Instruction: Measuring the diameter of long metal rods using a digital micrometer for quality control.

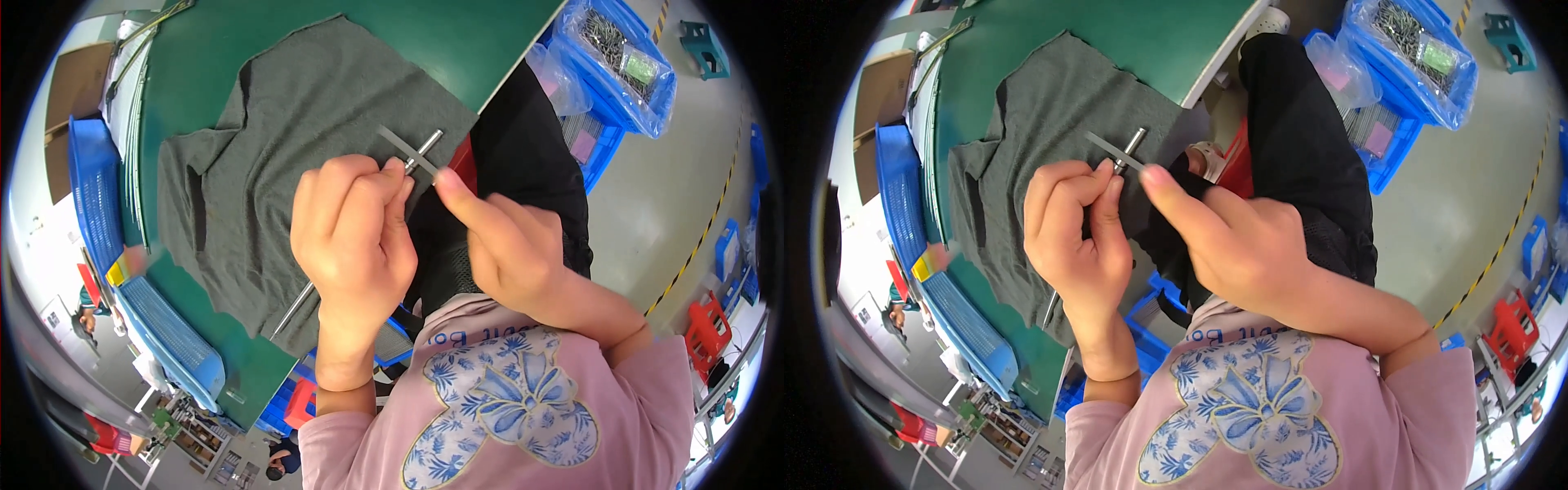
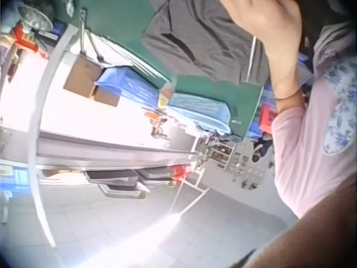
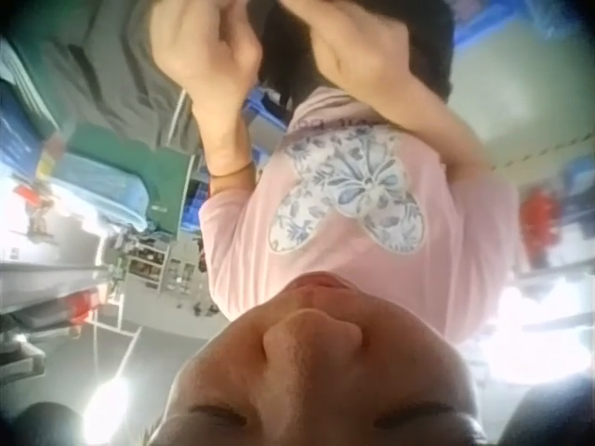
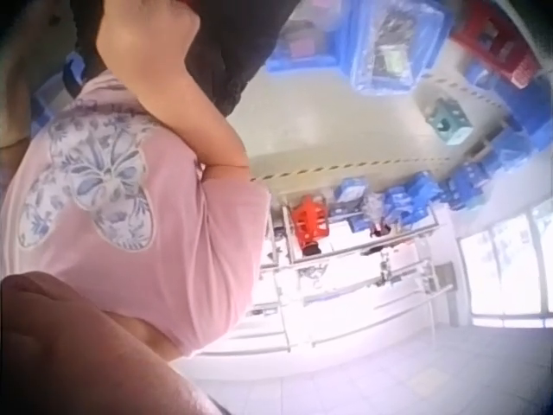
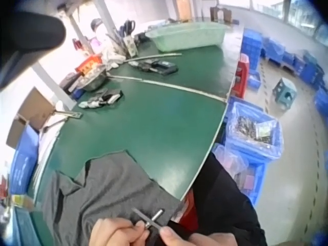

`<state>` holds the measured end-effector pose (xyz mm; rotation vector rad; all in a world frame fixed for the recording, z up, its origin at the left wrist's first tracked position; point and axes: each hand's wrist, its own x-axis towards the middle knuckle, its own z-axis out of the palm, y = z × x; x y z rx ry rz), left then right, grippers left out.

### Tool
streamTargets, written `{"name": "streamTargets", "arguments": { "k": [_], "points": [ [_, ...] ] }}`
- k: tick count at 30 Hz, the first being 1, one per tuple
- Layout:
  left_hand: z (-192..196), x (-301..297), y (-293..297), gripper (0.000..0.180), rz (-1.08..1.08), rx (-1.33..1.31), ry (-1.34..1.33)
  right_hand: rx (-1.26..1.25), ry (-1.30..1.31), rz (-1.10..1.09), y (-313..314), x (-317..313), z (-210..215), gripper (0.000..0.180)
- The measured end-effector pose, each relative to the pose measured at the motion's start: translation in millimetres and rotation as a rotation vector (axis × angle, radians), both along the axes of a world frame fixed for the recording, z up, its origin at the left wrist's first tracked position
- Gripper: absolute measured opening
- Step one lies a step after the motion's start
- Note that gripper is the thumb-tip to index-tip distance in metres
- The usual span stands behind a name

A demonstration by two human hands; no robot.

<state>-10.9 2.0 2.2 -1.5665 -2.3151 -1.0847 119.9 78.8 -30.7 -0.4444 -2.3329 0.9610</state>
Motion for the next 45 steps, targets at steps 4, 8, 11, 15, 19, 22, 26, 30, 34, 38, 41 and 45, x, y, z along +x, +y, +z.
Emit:
{"name": "streamTargets", "arguments": {
  "k": [4,8,11,15,19,22,26,30,34,38,41,45],
  "points": [
    [-1,-1,-2,0.015,0.024,0.003,-0.031,0.153,-0.013,-0.045,0,-7,-4,0.051],
    [-1,-3,0,0.014,-0.008,-0.005,0.031,0.108,-0.008,-0.045,0,9,-16,0.050],
    [-1,-2,1,0.014,0.004,-0.002,0.011,0.127,0.023,-0.016,5,-11,1,0.048],
    [0,-3,-1,0.014,0.017,-0.018,0.034,0.118,-0.092,0.008,2,11,1,0.048],
    [-1,-4,0,0.014,0.013,-0.007,0.041,0.153,-0.012,-0.028,6,-14,6,0.050],
    [-1,-1,-2,0.014,0.030,-0.028,0.001,0.177,-0.081,-0.011,4,10,1,0.050],
    [1,0,-1,0.013,0.030,-0.020,-0.025,0.034,0.031,0.108,14,33,-9,0.043],
    [4,3,0,0.014,0.105,-0.016,-0.137,-0.198,0.172,0.023,13,27,-8,0.034],
    [2,0,-1,0.014,0.082,-0.031,-0.122,-0.135,0.118,0.003,14,23,-6,0.048],
    [2,1,-2,0.013,0.074,-0.009,-0.115,-0.073,0.096,0.016,11,19,-9,0.050],
    [2,2,-2,0.013,0.088,0.002,-0.138,-0.055,0.110,0.015,9,16,-5,0.051],
    [0,3,-1,0.013,0.083,0.024,-0.140,0.042,0.018,0.003,10,16,-1,0.051]
  ]
}}
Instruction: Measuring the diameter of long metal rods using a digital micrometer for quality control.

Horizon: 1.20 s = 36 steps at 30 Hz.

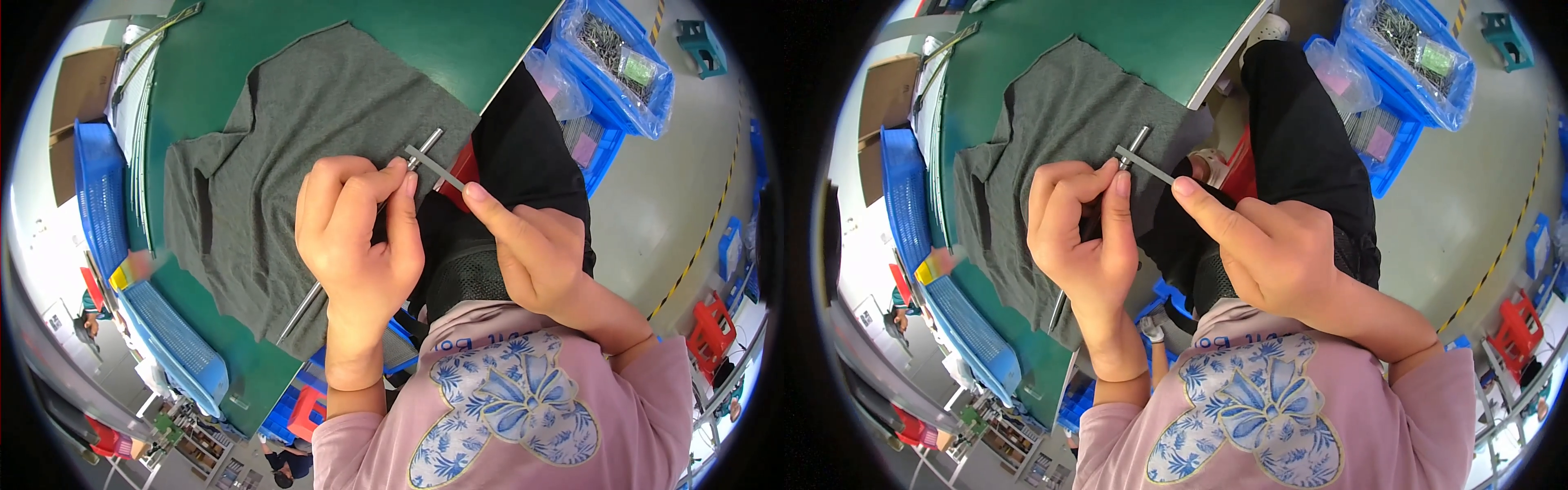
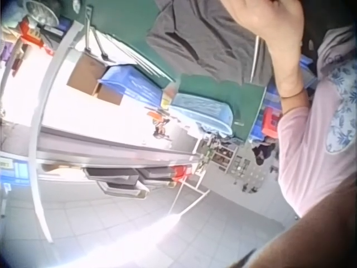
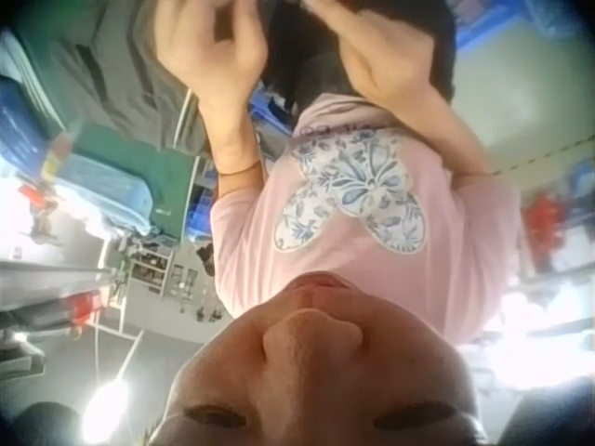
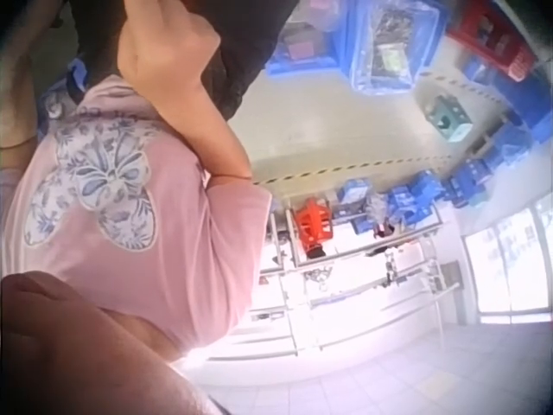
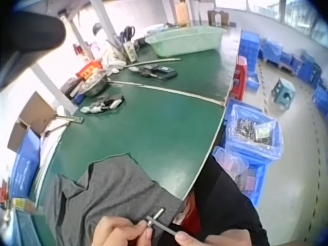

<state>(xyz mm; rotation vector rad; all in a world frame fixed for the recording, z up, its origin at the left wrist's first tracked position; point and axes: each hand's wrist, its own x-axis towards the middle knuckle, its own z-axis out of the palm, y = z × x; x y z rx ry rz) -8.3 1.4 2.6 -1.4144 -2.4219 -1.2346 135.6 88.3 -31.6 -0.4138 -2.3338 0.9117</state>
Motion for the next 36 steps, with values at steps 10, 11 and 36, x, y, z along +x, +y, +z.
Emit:
{"name": "streamTargets", "arguments": {
  "k": [10,11,36],
  "points": [
    [-3,-2,1,0.015,-0.021,0.027,0.003,0.190,-0.191,0.035,-2,-12,25,0.051],
    [-3,-3,1,0.015,-0.011,0.027,0.005,0.206,-0.224,0.043,-3,-3,23,0.052],
    [-4,0,2,0.015,-0.040,0.054,-0.023,0.392,-0.264,0.127,10,-15,38,0.056]
  ]
}}
